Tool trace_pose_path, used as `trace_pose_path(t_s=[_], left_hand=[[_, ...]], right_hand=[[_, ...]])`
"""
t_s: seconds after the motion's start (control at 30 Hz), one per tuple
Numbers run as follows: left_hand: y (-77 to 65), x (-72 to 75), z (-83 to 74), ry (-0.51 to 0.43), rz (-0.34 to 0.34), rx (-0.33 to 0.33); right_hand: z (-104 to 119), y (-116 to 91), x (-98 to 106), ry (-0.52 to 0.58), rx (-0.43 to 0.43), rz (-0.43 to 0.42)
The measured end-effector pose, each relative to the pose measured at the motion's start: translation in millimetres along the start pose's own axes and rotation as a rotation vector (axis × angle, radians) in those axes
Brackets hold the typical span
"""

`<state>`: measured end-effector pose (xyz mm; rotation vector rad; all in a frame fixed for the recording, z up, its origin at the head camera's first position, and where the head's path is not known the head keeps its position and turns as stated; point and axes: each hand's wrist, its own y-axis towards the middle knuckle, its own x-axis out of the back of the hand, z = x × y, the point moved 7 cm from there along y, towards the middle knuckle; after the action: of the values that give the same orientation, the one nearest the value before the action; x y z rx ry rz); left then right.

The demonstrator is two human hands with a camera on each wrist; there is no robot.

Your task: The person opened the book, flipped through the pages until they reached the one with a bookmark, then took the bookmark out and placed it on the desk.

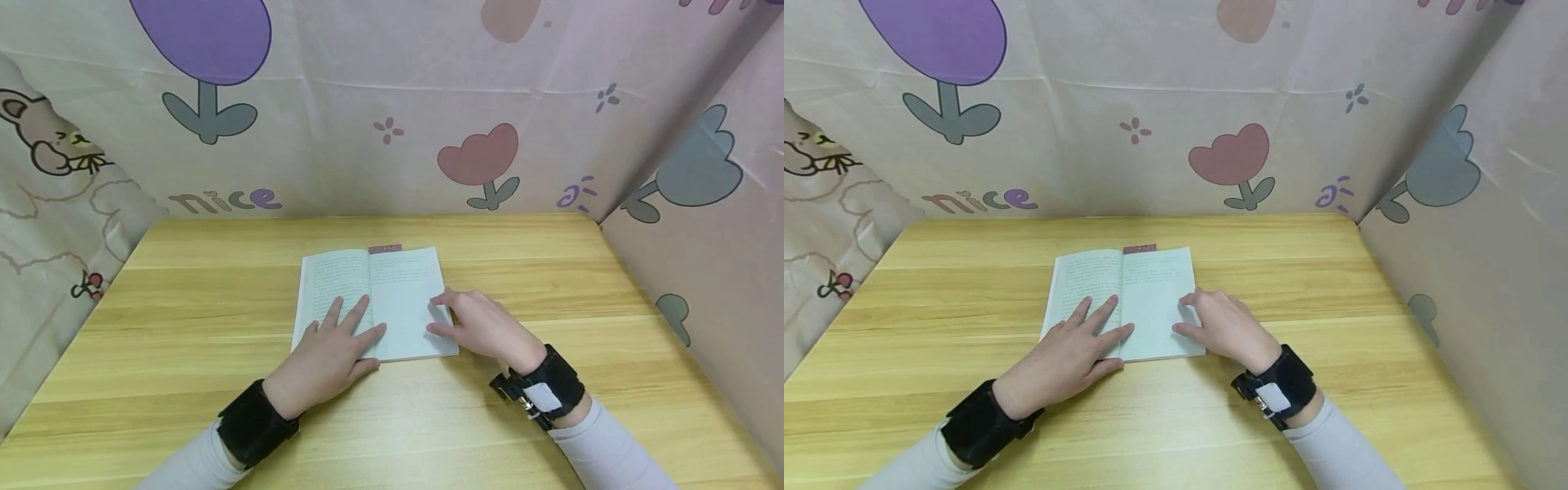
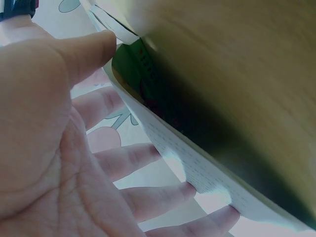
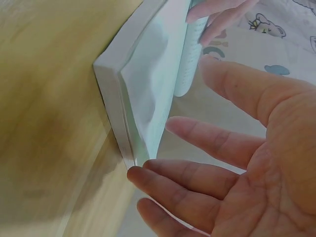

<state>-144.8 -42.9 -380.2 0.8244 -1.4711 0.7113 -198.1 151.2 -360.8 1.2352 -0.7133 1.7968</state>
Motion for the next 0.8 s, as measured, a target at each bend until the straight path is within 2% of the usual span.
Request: trace_pose_path(t_s=[0.2,0.43,0.67,0.8], left_hand=[[0.3,0.6,-0.4,0.012,-0.002,-0.002],[0.3,1.6,-1.3,0.005,0.004,-0.001],[0.1,0.5,-0.6,-0.03,0.022,0.019],[2.1,2.7,-0.6,-0.04,0.009,0.028]], right_hand=[[0.0,2.2,1.9,0.034,0.016,-0.013],[-6.3,5.2,3.9,0.083,-0.009,-0.041],[-15.2,8.3,5.4,0.188,-0.026,-0.085],[-19.4,9.6,5.4,0.224,-0.035,-0.092]])
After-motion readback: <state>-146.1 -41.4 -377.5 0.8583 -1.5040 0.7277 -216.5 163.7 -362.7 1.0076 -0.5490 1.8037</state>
